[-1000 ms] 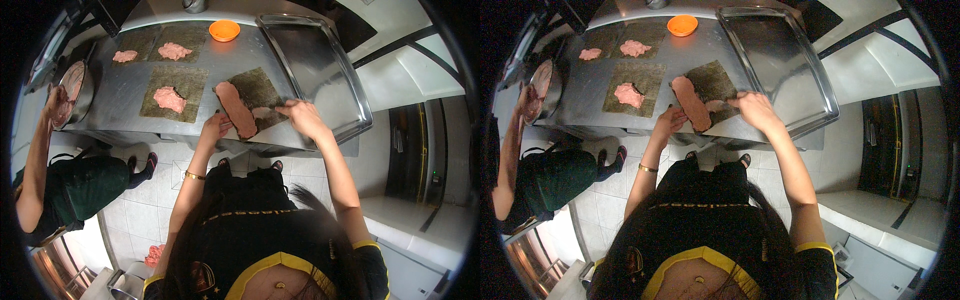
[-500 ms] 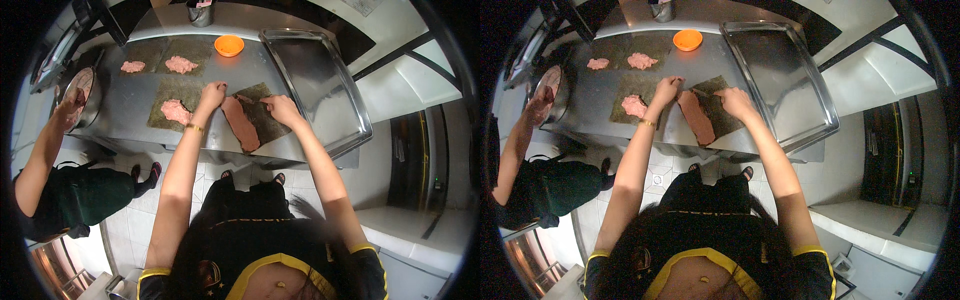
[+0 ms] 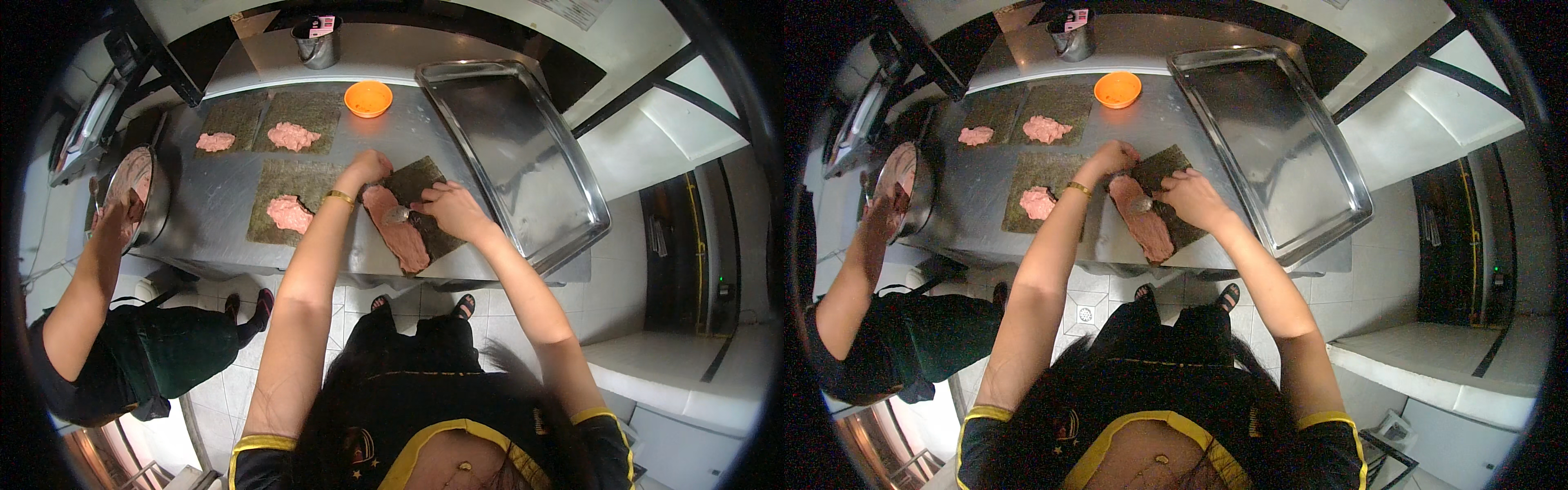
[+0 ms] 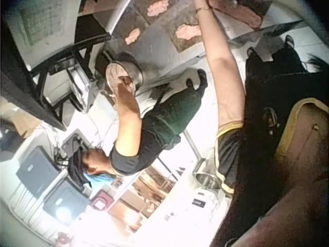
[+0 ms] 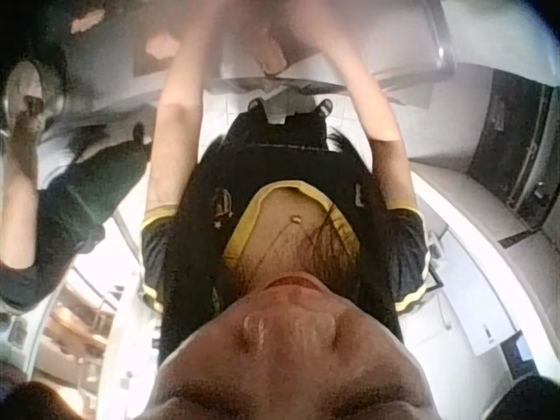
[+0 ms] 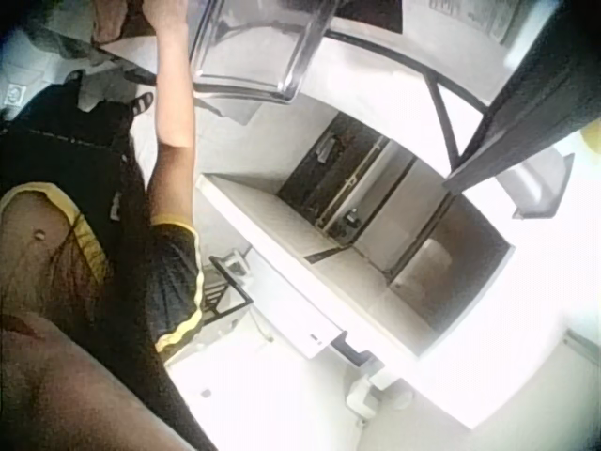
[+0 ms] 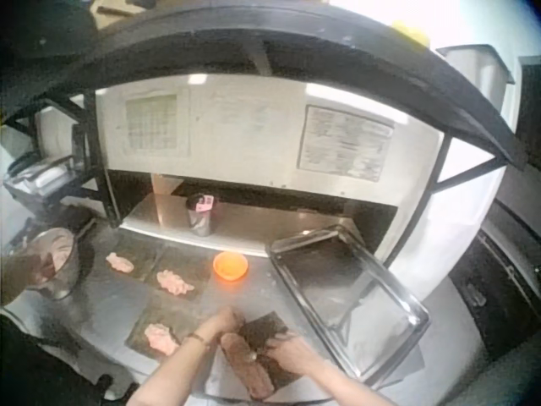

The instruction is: The person spreads a pink paste onto nori sheets laid on a stainless steel counter, then rolls the sheets into tight cylinders using both hands. The finished rolls are placed into a metal tray. A coworker is visible in the background performing similar actions.

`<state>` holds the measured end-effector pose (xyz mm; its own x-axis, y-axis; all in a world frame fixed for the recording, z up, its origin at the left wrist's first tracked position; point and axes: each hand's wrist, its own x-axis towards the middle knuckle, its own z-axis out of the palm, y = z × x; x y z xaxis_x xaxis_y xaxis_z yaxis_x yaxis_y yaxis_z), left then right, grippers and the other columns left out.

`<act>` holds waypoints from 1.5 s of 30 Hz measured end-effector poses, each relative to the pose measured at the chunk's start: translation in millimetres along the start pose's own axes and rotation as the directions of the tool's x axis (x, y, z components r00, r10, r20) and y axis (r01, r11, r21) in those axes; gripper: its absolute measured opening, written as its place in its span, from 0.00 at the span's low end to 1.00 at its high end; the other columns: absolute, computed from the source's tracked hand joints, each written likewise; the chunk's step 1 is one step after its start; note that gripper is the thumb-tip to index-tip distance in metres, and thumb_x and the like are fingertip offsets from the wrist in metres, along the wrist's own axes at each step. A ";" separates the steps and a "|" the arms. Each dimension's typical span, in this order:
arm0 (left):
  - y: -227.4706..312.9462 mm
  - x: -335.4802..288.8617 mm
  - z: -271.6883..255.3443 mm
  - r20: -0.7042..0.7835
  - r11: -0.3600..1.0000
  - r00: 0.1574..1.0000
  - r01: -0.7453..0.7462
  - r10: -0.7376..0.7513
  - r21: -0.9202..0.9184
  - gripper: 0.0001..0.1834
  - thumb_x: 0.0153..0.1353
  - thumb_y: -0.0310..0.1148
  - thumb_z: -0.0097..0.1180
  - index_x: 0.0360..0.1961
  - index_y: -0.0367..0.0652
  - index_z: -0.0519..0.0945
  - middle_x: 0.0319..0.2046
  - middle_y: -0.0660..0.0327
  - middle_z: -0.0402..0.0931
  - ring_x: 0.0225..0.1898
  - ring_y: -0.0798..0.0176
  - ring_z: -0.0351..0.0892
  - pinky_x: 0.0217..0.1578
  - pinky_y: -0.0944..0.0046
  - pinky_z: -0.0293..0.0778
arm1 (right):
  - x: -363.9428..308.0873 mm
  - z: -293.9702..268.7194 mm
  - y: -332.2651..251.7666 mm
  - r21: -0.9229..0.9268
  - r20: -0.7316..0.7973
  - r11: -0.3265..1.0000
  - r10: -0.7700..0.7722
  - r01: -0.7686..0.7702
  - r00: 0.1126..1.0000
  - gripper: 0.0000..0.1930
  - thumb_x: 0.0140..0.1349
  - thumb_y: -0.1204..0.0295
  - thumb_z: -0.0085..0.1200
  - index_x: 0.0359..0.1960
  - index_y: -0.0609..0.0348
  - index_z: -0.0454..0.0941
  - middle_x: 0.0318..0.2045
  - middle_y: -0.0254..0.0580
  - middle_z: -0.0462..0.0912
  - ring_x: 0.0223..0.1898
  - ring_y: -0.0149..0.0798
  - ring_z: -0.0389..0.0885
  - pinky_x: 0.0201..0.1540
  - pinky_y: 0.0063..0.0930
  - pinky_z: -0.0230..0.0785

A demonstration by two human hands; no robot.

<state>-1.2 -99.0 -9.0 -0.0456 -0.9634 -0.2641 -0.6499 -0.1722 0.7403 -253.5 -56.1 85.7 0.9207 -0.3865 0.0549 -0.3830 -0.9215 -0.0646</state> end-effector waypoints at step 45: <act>45.4 13.3 -9.9 0.098 0.996 0.995 -0.021 0.012 0.089 0.11 0.48 0.36 0.62 0.29 0.41 0.85 0.28 0.53 0.83 0.32 0.56 0.83 0.37 0.60 0.76 | -8.8 7.7 23.2 0.386 0.126 0.793 0.461 -0.471 0.879 0.23 0.49 0.81 0.49 0.49 0.47 0.81 0.35 0.49 0.83 0.39 0.53 0.81 0.44 0.43 0.73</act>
<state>-23.7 -121.7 27.3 -0.1279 -0.9406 -0.3146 -0.7134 -0.1331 0.6880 -269.9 -73.8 76.0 0.6419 -0.7593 -0.1066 -0.7084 -0.5342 -0.4613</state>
